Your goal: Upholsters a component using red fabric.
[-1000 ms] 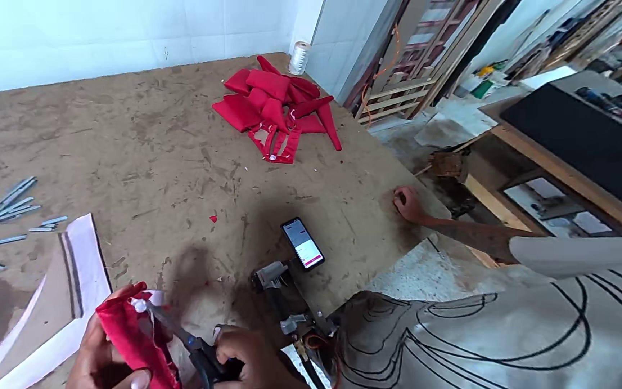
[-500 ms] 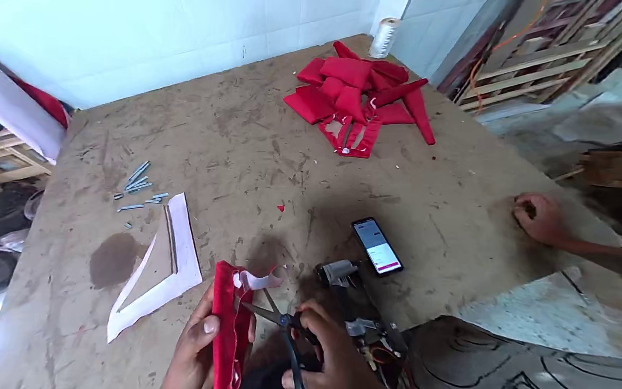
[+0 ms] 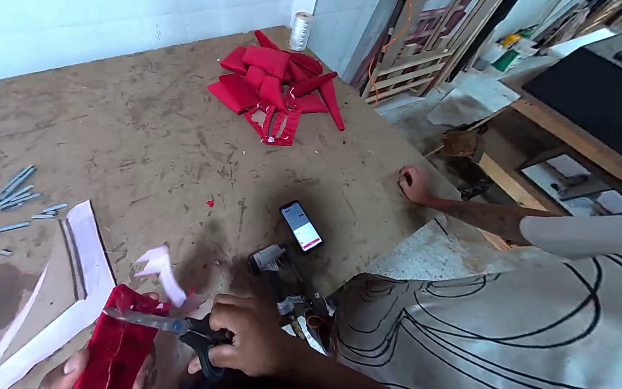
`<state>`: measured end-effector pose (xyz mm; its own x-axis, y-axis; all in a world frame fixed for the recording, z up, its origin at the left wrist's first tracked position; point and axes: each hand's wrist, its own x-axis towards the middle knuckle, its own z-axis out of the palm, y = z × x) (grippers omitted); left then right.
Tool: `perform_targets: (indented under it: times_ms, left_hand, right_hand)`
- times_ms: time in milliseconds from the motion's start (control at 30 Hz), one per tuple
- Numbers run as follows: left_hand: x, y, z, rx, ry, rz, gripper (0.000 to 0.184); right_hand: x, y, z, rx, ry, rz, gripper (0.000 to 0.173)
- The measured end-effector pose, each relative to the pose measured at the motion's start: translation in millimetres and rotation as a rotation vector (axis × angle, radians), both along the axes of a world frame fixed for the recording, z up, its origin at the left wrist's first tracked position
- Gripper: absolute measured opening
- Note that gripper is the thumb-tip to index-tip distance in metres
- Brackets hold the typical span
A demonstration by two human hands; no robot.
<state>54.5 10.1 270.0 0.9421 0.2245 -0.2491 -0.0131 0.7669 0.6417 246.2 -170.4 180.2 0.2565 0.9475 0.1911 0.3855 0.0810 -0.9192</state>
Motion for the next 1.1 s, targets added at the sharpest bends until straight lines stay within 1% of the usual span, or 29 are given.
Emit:
perform_targets:
  times_ms: [67, 133, 200, 267, 333, 400, 467, 567, 633, 733, 800, 833, 900, 933, 967, 1033, 1067, 1100]
  left_hand:
    - [1.7, -0.7, -1.9, 0.003, 0.037, 0.017, 0.043]
    - [2.3, -2.4, -6.9, 0.02, 0.061, 0.016, 0.045]
    - [-2.7, 1.7, -16.1, 0.014, 0.045, 0.026, 0.051]
    - [-8.6, 4.9, -20.6, 0.024, 0.038, 0.067, 0.049]
    - [-13.0, 3.4, -21.6, 0.044, 0.059, 0.132, 0.047]
    - [-14.8, 0.1, -16.3, 0.079, 0.07, 0.228, 0.041]
    - [-15.9, 2.5, -25.0, 0.057, 0.014, 0.295, 0.043]
    - [-19.3, 5.5, -40.1, 0.013, -0.07, 0.327, 0.048]
    - [-21.5, 7.5, -46.4, 0.007, -0.119, 0.313, 0.048]
    - [-22.8, 11.3, -50.7, 0.011, -0.186, 0.22, 0.052]
    - [-21.1, 12.6, -48.1, 0.011, -0.205, 0.136, 0.06]
    - [-22.0, 11.7, -47.0, 0.016, -0.194, 0.112, 0.061]
    - [-23.8, 8.9, -47.4, 0.049, -0.176, 0.063, 0.065]
    - [-24.6, 6.3, -49.7, 0.054, -0.157, 0.071, 0.063]
    - [-25.5, 5.0, -53.1, 0.043, -0.143, 0.087, 0.061]
    - [-25.3, 6.8, -60.5, -0.026, -0.13, 0.107, 0.058]
    - [-24.3, 8.4, -66.5, -0.05, -0.119, 0.106, 0.062]
    - [-23.8, 8.8, -72.7, -0.054, -0.104, 0.108, 0.065]
  right_hand:
    - [-1.1, 2.5, -3.0, 0.036, 0.0, 0.028, 0.036]
    - [-5.0, 7.8, -0.9, 0.035, 0.02, 0.036, 0.037]
    - [-8.4, 13.9, -0.3, 0.025, 0.033, 0.023, 0.045]
    - [-9.5, 16.7, -1.6, 0.016, 0.045, 0.001, 0.049]
    - [-10.5, 15.8, -3.1, 0.029, 0.072, -0.023, 0.048]
    - [-15.1, 16.4, -8.3, 0.028, 0.115, -0.045, 0.041]
    - [-16.1, 16.5, -17.6, 0.022, 0.134, -0.087, 0.037]
    - [-12.8, 10.2, -26.7, 0.027, 0.13, -0.088, 0.042]
    - [-10.8, 7.9, -24.3, -0.031, 0.12, -0.058, 0.048]
    - [-5.6, 8.3, -15.3, -0.148, 0.062, -0.019, 0.055]
    - [-3.3, 12.6, -9.9, -0.149, -0.019, -0.014, 0.058]
    - [-3.4, 15.8, -7.4, -0.142, -0.045, -0.011, 0.055]
    - [-5.2, 20.5, -3.6, -0.118, -0.048, -0.023, 0.038]
    - [-5.8, 22.7, -4.3, -0.093, -0.036, -0.027, 0.031]
    - [-6.9, 26.1, -8.3, -0.074, -0.025, -0.029, 0.027]
    - [-13.3, 36.3, -22.6, -0.083, 0.038, -0.036, 0.029]
    - [-17.5, 40.6, -29.8, -0.109, 0.067, -0.045, 0.035]
    - [-21.5, 42.5, -34.7, -0.142, 0.091, -0.045, 0.037]
